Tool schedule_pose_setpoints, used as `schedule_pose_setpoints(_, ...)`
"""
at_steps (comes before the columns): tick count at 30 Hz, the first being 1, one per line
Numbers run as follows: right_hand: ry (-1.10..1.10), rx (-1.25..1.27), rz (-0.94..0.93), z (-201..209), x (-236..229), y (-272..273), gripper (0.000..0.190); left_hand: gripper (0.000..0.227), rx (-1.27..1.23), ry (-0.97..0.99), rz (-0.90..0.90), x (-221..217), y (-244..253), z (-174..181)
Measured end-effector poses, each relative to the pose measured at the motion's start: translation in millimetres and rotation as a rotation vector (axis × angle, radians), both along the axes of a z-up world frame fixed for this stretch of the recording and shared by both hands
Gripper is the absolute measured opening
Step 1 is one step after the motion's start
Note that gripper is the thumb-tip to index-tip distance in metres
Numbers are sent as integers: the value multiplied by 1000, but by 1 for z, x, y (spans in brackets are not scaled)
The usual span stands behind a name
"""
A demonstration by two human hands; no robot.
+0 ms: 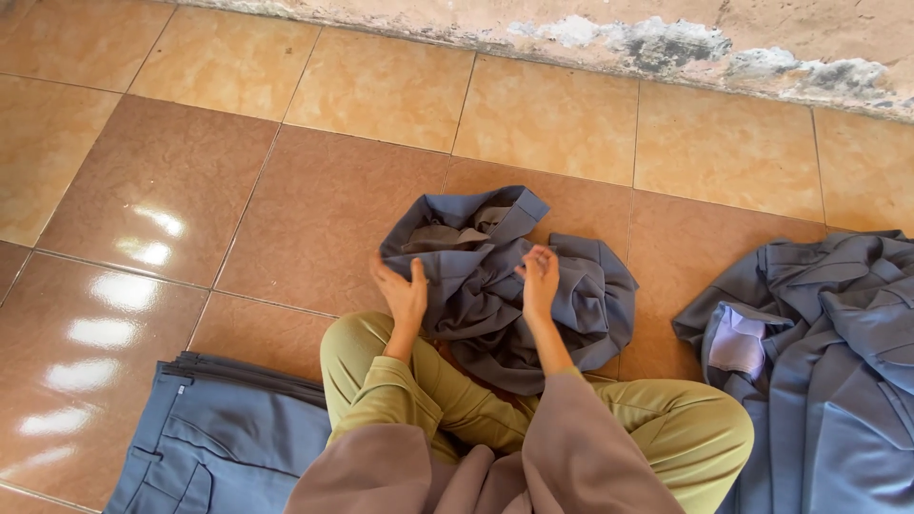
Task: Folding trousers and stacking them on the floor.
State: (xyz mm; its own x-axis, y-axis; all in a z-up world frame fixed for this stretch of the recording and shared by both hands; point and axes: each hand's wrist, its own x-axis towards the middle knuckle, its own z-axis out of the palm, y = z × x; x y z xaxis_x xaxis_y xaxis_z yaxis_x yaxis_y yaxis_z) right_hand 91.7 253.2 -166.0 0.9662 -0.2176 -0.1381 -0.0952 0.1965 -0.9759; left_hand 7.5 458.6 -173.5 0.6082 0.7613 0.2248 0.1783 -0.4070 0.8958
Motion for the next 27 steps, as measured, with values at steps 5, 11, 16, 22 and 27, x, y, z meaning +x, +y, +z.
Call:
schedule_pose_setpoints(5, 6, -519, 511, 18, 16, -9, 85, 124, -198, 536, -372, -11, -14, 33)
schedule_pose_setpoints(11, 379, -796, 712, -69, 14, -46, 106, 88, -270, 842, -590, 21, 13, -124)
schedule_pose_setpoints(16, 496, -746, 633, -89, -18, -88, 105, 68, -175, 864, -745, 19, 0, -116)
schedule_pose_setpoints(22, 643, -411, 357, -104, -9, -116, 141, 61, -187, 812, -827, 10, -11, -52)
schedule_pose_setpoints(27, 613, 487, -10, -79, 33, -129, 68, 60, -261, 733, -827, 3, -15, -1)
